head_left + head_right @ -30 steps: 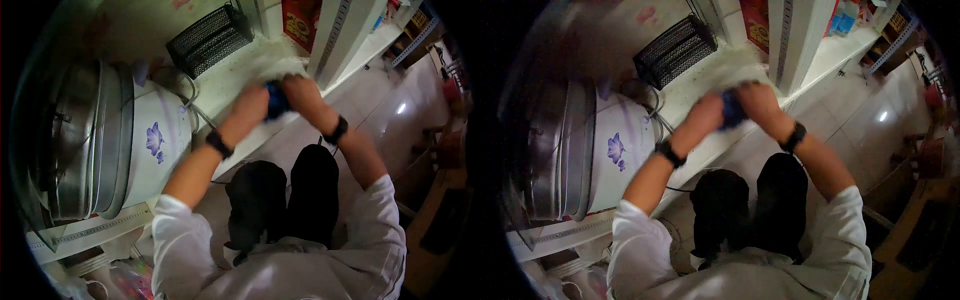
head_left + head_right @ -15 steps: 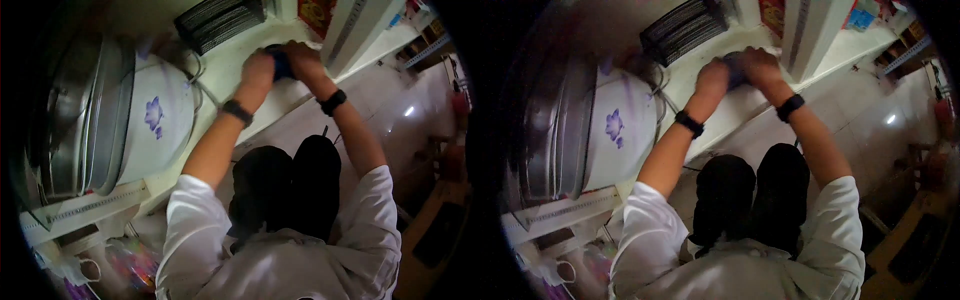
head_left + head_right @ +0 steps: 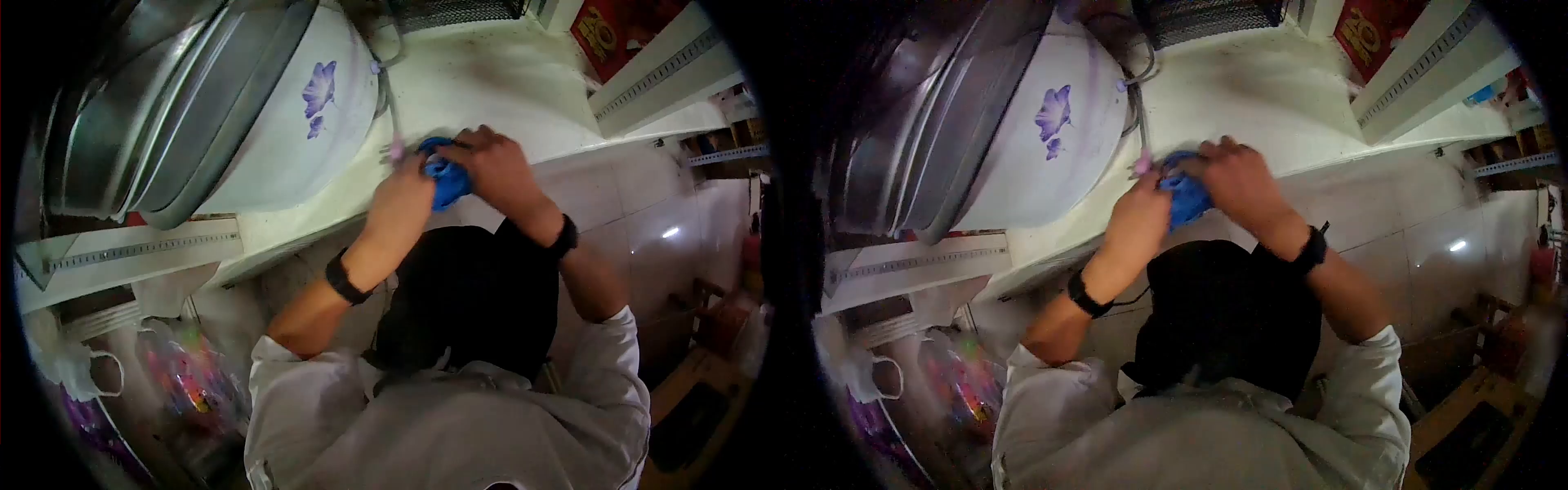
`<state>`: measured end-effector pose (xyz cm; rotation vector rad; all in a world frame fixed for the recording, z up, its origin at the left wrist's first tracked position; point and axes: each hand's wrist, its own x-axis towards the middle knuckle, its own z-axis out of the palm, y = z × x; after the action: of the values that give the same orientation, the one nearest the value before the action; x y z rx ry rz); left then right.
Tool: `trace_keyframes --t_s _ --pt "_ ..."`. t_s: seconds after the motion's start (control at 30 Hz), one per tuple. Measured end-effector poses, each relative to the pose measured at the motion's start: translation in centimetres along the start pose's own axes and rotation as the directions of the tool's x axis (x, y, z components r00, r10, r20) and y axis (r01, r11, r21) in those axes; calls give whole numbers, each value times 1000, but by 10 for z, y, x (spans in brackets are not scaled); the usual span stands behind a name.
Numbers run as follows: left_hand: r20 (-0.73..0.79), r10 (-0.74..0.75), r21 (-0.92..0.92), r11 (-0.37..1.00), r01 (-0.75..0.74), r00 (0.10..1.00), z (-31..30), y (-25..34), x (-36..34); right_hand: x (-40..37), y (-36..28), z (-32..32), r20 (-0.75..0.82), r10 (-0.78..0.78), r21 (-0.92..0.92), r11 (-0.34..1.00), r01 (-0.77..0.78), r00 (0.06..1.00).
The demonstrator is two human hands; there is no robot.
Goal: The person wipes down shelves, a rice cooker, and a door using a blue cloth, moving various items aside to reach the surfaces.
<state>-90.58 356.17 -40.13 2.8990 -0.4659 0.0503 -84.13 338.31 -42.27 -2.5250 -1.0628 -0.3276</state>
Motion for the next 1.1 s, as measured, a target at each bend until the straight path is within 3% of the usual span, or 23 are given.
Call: trace_keyframes --t_s 0.1,0.17,0.2,0.33,0.43,0.47,0.5,0.53,0.57,0.63,0.7,0.83,0.9,0.97,1.03,1.1 --pt "125 -162 51 986 157 979 -12 -20 -34 16 -29 22 -1 -98 46 994 98 995" --pt "108 -215 124 972 201 971 -21 -27 -54 25 -47 37 -81 -174 63 982 179 981" --pt "90 -231 154 964 216 969 -22 -29 -55 29 -55 39 -48 -169 63 983 172 984" --pt "87 -154 170 976 138 984 -23 -20 -43 27 -46 35 11 -104 31 994 103 995" --pt "133 -177 184 971 151 975 -8 -5 -12 15 -16 17 10 -17 15 1000 17 1000" --pt "63 -108 196 976 94 992 -1 2 1 9 0 10 28 10 3 1000 -10 1000" --pt "-6 -38 211 977 38 999 7 9 15 0 17 9 -55 21 -29 999 -22 998" --pt "-44 -3 195 981 12 999 17 16 30 -3 30 -3 -14 76 4 997 -76 997" --pt "-86 33 180 984 -17 996 27 23 44 -8 45 -8 14 121 -79 990 -119 993" --pt "-191 55 82 996 -39 980 37 37 64 -15 64 -20 -20 128 -19 992 -128 992" --pt "-135 33 28 999 -29 990 34 32 64 -13 65 -22 4 131 -9 991 -131 991" --pt "-130 -33 2 999 33 991 25 4 27 6 31 -10 30 -22 20 1000 22 999" --pt "-68 -27 112 993 34 997 5 -17 -9 22 3 10 35 -125 49 991 124 991" --pt "0 -202 109 974 201 979 -6 -35 -43 37 -29 28 67 -203 113 974 195 977" --pt "-39 -238 98 966 241 970 -11 -49 -76 48 -59 39 108 -281 112 957 269 954" --pt "39 -312 87 947 308 949 -27 -51 -92 55 -85 41 197 -291 83 956 280 936"
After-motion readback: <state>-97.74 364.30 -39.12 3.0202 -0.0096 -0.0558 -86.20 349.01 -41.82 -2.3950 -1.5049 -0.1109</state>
